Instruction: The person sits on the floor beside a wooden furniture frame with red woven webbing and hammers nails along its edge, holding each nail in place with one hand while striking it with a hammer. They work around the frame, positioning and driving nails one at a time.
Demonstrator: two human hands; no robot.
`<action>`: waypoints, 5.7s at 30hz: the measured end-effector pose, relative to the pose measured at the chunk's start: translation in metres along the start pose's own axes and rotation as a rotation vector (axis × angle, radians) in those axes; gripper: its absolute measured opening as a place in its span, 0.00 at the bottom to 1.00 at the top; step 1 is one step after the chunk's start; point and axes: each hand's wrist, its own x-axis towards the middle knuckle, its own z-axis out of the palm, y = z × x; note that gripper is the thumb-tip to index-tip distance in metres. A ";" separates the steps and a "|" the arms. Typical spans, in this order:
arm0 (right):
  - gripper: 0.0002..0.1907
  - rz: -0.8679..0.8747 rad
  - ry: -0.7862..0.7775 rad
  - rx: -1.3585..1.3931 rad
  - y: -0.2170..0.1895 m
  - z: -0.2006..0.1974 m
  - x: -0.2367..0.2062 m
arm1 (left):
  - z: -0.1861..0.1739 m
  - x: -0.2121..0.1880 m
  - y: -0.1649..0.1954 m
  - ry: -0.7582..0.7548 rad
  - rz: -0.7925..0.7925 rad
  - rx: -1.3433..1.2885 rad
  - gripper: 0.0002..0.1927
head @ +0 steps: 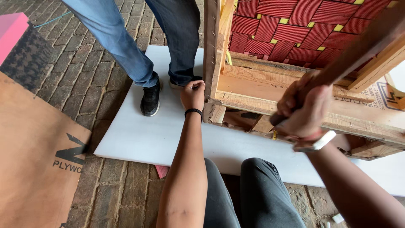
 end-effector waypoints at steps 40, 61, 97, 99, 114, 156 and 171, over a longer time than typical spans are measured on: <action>0.21 0.830 0.085 -0.076 0.029 -0.008 -0.036 | 0.009 0.008 -0.013 -0.054 -0.177 0.051 0.17; 0.24 1.245 0.047 0.104 0.095 0.016 -0.107 | -0.007 -0.011 -0.011 -0.176 -0.168 0.179 0.20; 0.15 1.145 -0.183 -0.464 0.065 0.063 -0.064 | -0.011 -0.082 0.052 -0.037 -0.067 -0.074 0.14; 0.15 1.146 -0.164 -0.443 0.063 0.066 -0.066 | -0.018 -0.074 0.044 0.099 -0.171 -0.327 0.12; 0.06 1.226 0.032 -0.089 0.056 0.084 -0.080 | -0.039 -0.094 0.071 -0.020 -0.523 -0.499 0.08; 0.14 1.115 -0.189 -0.631 0.033 0.049 -0.074 | -0.186 -0.129 0.142 -0.449 -0.286 -0.292 0.06; 0.16 1.102 -0.249 -0.600 0.024 0.043 -0.062 | -0.184 -0.133 0.164 -0.545 0.100 0.298 0.08</action>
